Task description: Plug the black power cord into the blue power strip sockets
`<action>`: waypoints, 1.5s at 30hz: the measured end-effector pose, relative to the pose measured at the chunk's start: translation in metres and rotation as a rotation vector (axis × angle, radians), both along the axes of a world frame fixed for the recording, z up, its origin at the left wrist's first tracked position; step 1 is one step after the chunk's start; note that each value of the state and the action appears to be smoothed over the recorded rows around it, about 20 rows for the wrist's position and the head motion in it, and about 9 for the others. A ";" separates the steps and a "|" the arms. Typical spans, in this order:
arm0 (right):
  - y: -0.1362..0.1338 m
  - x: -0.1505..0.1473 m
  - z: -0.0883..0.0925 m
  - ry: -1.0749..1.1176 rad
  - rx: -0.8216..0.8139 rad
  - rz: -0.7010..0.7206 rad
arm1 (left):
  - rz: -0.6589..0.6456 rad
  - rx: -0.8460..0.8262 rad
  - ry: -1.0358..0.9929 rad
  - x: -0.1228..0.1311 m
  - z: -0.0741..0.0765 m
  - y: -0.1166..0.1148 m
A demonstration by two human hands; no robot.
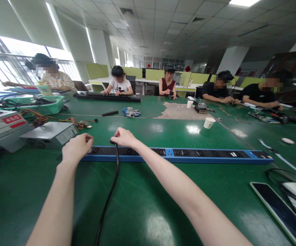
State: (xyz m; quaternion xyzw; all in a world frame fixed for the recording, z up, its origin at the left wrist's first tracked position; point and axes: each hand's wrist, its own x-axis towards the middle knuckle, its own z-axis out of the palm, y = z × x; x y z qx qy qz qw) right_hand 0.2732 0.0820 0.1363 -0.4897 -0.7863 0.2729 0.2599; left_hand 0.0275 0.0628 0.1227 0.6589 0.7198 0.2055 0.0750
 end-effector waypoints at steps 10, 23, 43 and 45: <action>0.000 -0.049 -0.028 -0.196 0.060 0.061 | 0.032 0.039 0.150 0.005 -0.070 0.017; -0.010 -0.066 -0.018 -0.224 0.021 -0.091 | 0.050 0.039 0.144 0.007 -0.064 0.015; -0.029 -0.110 -0.027 -0.192 0.148 -0.203 | 0.037 -0.007 0.206 0.012 -0.049 -0.001; -0.034 -0.108 -0.028 -0.202 0.170 -0.189 | 0.042 -0.008 0.210 0.012 -0.048 -0.002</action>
